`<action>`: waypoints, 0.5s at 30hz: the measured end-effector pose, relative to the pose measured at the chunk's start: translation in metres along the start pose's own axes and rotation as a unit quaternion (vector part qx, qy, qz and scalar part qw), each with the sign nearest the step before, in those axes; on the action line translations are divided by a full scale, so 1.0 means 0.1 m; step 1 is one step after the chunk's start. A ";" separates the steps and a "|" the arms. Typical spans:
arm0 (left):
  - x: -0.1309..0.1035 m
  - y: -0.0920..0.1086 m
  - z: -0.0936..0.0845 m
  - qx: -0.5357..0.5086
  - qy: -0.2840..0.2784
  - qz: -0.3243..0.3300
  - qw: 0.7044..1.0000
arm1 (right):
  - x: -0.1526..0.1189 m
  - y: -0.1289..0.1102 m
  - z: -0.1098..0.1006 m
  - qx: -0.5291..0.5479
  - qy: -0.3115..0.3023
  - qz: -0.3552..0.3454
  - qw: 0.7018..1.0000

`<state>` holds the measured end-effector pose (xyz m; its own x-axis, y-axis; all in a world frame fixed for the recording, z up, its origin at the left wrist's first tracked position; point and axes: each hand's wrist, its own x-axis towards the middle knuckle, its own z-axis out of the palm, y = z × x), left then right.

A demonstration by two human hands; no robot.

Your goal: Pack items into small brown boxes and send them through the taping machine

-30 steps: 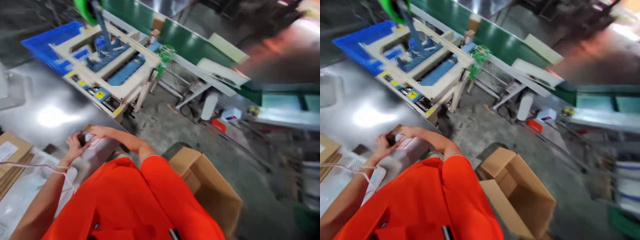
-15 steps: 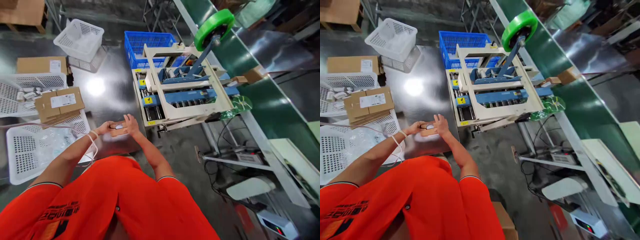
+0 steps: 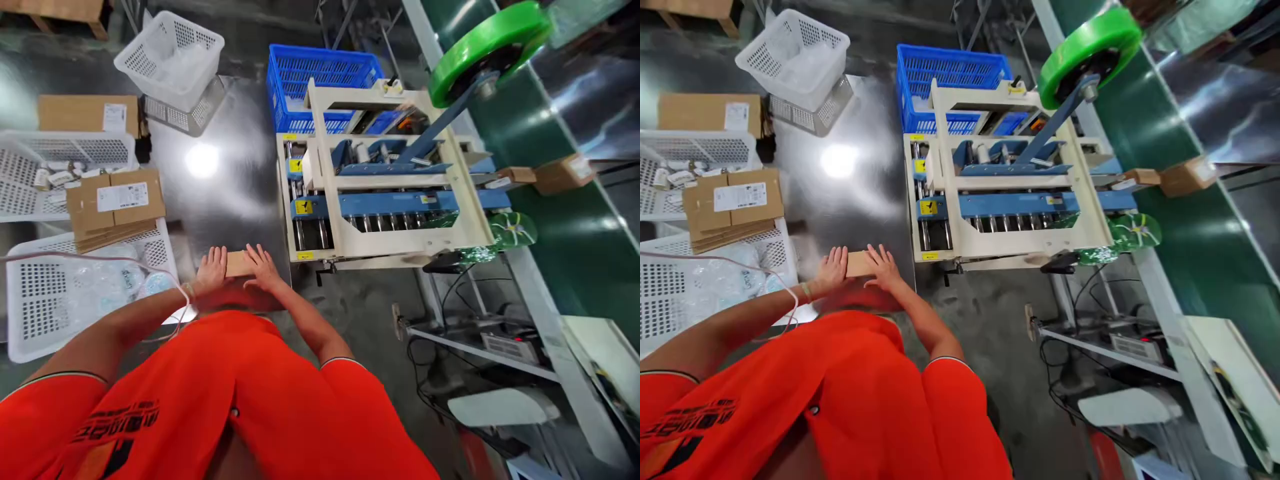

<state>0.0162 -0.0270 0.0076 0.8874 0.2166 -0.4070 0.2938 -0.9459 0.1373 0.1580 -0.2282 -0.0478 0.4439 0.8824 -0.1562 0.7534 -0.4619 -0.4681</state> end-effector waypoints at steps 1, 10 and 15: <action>0.10 -0.03 -0.03 -0.009 0.006 0.004 1.000 | 0.03 0.08 0.02 0.014 0.032 0.020 0.999; 2.16 0.07 -0.91 -0.058 0.098 0.022 0.993 | 0.10 0.63 0.58 -0.019 0.173 0.249 0.953; 3.18 0.68 -1.15 -0.110 0.109 0.060 0.986 | -0.01 0.65 0.84 -0.056 0.182 0.214 0.958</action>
<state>0.3592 0.0054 -0.0083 0.9686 0.1755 -0.1759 0.2308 -0.8978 0.3750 0.1651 -0.2517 -0.1512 0.8478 0.5302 0.0101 0.5034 -0.7988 -0.3295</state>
